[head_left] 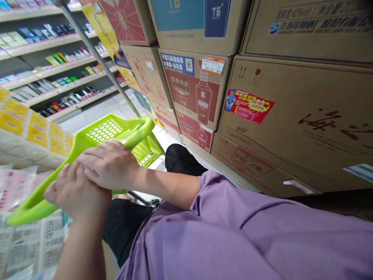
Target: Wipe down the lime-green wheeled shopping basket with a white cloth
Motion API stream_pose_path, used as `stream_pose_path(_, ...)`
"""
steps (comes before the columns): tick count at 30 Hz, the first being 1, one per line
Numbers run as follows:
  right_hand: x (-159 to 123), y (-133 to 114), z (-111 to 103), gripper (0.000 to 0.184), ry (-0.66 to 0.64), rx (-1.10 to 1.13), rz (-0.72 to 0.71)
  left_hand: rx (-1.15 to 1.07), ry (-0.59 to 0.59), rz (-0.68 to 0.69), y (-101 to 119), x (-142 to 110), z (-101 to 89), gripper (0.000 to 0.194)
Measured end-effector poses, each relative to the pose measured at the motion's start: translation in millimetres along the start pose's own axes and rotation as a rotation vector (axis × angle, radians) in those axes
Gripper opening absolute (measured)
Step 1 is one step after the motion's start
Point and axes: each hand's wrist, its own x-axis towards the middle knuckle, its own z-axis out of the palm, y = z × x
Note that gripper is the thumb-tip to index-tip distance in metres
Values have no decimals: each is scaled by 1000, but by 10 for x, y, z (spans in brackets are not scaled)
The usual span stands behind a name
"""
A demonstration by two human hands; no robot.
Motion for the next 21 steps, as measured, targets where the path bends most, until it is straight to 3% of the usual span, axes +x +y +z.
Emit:
stream_pose_path(7,37,23,55,27,29,-2,113,-55,99,-29,-6,15,83,48)
stream_pose_path(12,-17,64,35,29,37,73,-150,1,95,-20,-94,-40,98,46)
stream_pose_path(14,16,194,-25,28,20,66,-123,8,91,-10,-145,-76,79,47)
stream_pose_path(18,161,340,-67,29,29,32,77,11,65,-36,-240,-114,42,46)
stream_pose_path(21,139,190,6,25,8,48,-18,33,67,-77,-258,-122,47,44)
